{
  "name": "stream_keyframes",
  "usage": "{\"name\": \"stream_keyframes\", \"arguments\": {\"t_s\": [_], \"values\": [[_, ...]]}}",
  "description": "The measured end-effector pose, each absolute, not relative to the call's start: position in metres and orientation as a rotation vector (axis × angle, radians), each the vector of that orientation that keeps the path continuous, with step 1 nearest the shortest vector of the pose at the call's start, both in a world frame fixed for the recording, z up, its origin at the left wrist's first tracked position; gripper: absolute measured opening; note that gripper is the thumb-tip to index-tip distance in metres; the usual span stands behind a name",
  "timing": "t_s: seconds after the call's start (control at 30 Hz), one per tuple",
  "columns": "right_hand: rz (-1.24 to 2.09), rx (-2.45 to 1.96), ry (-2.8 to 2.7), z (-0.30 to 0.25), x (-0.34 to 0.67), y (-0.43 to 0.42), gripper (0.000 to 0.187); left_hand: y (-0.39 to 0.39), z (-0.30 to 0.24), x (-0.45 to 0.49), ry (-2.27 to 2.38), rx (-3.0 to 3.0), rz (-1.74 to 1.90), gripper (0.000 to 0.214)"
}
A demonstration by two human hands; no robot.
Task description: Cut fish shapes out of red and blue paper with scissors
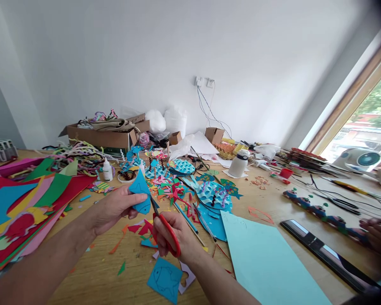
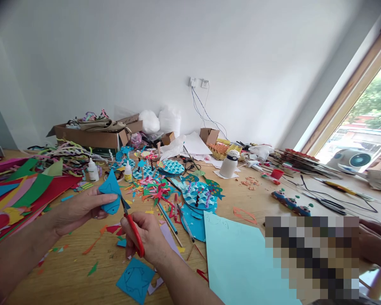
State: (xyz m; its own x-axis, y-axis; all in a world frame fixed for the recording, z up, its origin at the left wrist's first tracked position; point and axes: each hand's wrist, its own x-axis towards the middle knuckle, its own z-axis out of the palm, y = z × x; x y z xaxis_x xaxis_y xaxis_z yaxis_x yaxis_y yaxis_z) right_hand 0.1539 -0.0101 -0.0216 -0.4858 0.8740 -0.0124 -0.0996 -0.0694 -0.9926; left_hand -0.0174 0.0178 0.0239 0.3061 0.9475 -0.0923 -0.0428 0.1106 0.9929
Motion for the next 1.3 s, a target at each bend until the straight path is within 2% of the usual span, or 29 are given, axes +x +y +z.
{"name": "stream_keyframes", "arguments": {"t_s": [1.0, 1.3], "values": [[1.618, -0.854, -1.483, -0.0232, 0.155, -0.0109, 0.044, 0.0095, 0.032, -0.0093, 1.003, 1.295, 0.929, 0.027], [1.629, -0.834, -1.476, -0.0209, 0.1543, -0.0112, 0.048, 0.0095, 0.0296, -0.0096, 0.994, 1.307, 0.93, 0.027]]}}
